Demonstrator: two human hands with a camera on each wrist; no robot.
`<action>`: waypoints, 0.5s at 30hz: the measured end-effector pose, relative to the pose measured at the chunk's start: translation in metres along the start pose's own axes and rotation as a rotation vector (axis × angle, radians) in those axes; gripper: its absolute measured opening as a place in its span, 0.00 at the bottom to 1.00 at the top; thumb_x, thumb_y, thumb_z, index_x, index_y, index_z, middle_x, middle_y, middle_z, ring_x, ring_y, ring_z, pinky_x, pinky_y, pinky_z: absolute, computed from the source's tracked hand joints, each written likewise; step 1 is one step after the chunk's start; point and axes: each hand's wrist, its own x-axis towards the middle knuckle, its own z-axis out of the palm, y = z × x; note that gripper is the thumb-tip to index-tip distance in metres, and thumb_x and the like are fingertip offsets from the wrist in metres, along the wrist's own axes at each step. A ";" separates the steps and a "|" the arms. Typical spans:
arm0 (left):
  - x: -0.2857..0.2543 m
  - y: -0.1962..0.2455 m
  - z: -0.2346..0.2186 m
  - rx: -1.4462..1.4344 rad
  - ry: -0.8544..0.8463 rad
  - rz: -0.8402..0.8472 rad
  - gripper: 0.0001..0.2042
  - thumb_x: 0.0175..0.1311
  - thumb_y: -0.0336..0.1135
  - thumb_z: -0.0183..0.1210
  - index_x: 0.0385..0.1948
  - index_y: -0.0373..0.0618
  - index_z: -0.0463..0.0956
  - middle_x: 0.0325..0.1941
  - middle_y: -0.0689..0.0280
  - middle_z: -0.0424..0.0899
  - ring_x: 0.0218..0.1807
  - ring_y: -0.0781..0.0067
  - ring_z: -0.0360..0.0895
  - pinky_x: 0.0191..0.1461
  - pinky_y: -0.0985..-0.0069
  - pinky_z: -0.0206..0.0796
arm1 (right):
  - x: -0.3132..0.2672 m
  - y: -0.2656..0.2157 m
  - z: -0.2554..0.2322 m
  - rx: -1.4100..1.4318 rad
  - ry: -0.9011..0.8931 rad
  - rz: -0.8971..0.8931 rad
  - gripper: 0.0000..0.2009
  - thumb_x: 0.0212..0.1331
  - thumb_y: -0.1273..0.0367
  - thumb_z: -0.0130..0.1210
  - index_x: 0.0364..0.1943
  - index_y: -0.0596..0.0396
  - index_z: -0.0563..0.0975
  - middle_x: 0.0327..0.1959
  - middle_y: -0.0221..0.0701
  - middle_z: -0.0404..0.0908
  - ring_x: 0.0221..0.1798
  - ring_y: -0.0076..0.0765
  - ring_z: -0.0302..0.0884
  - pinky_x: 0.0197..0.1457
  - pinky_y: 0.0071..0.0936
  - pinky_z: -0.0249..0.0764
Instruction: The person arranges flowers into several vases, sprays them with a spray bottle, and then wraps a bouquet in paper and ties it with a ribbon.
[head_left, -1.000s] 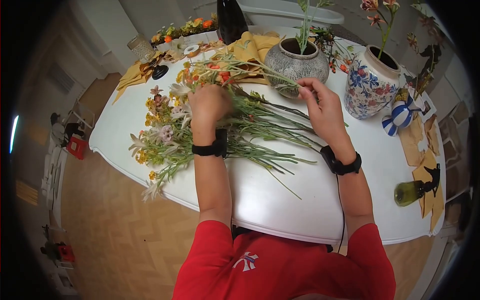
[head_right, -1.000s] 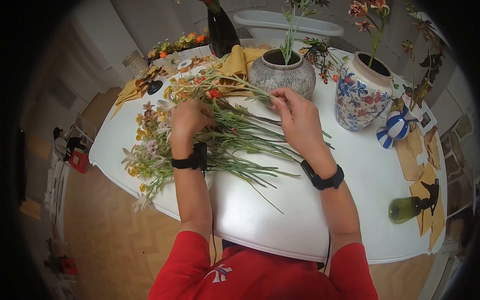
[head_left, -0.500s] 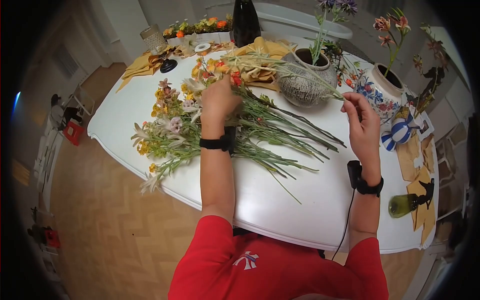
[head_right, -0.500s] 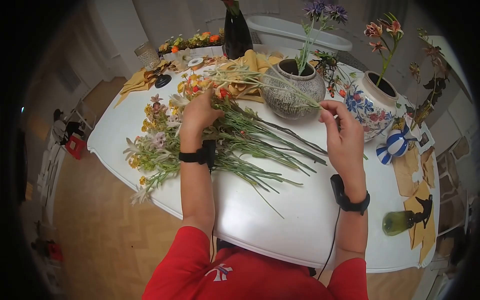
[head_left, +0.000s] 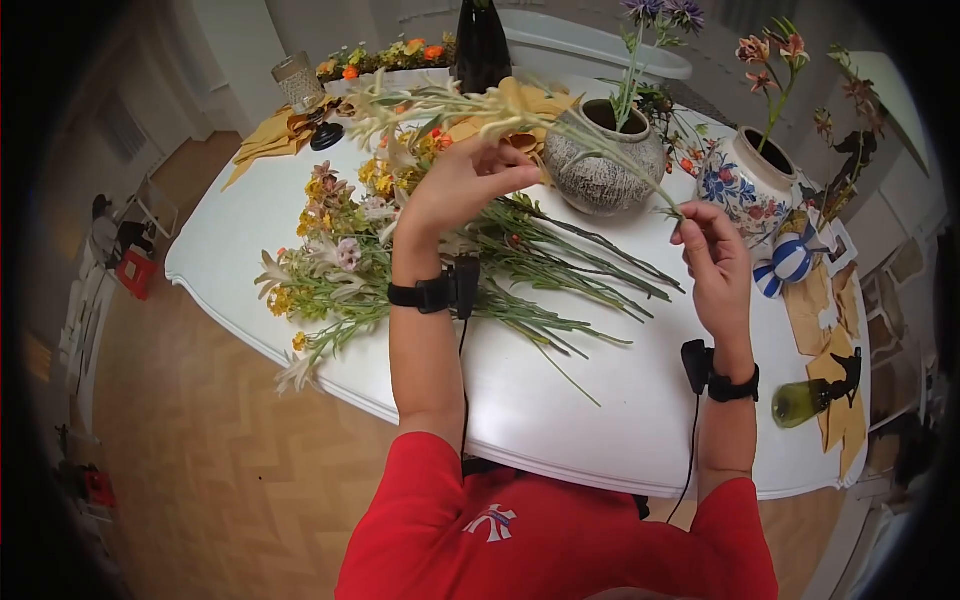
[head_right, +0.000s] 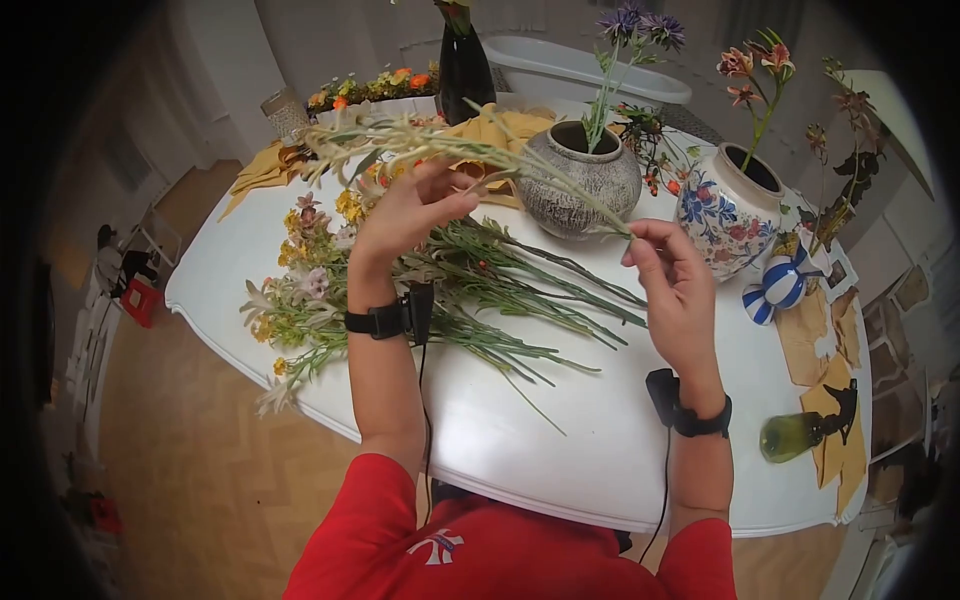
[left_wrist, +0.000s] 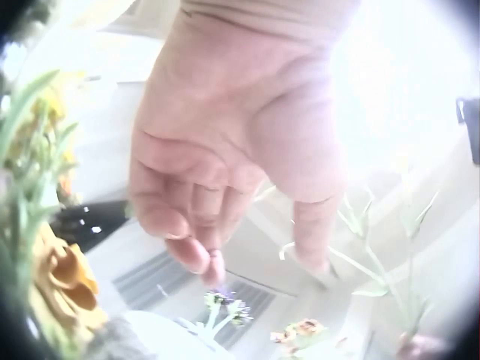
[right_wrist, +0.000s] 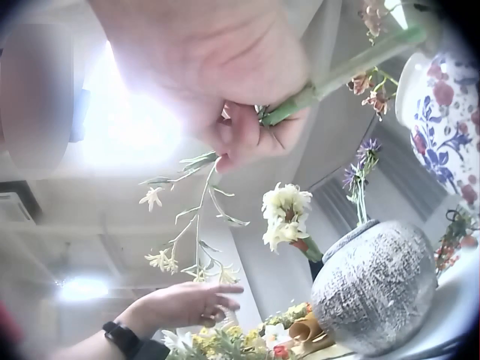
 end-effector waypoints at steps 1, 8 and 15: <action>-0.001 0.004 0.003 -0.180 -0.068 0.069 0.35 0.67 0.32 0.65 0.76 0.38 0.61 0.47 0.64 0.87 0.36 0.81 0.75 0.36 0.84 0.69 | -0.001 0.002 0.005 -0.023 -0.023 0.004 0.10 0.75 0.69 0.55 0.53 0.59 0.79 0.36 0.22 0.81 0.38 0.14 0.73 0.40 0.15 0.66; -0.005 0.037 0.032 -0.553 0.138 0.154 0.25 0.81 0.53 0.50 0.63 0.39 0.73 0.35 0.67 0.84 0.26 0.87 0.71 0.27 0.87 0.62 | -0.009 0.008 0.025 0.013 -0.173 0.157 0.09 0.73 0.71 0.57 0.51 0.60 0.79 0.36 0.27 0.85 0.41 0.19 0.81 0.49 0.20 0.75; -0.017 0.060 0.040 -0.501 0.177 0.079 0.20 0.79 0.55 0.53 0.42 0.45 0.82 0.26 0.73 0.78 0.23 0.88 0.69 0.24 0.88 0.56 | -0.002 -0.017 0.037 -0.100 -0.493 -0.074 0.15 0.69 0.70 0.61 0.56 0.61 0.80 0.43 0.33 0.89 0.47 0.27 0.85 0.55 0.26 0.78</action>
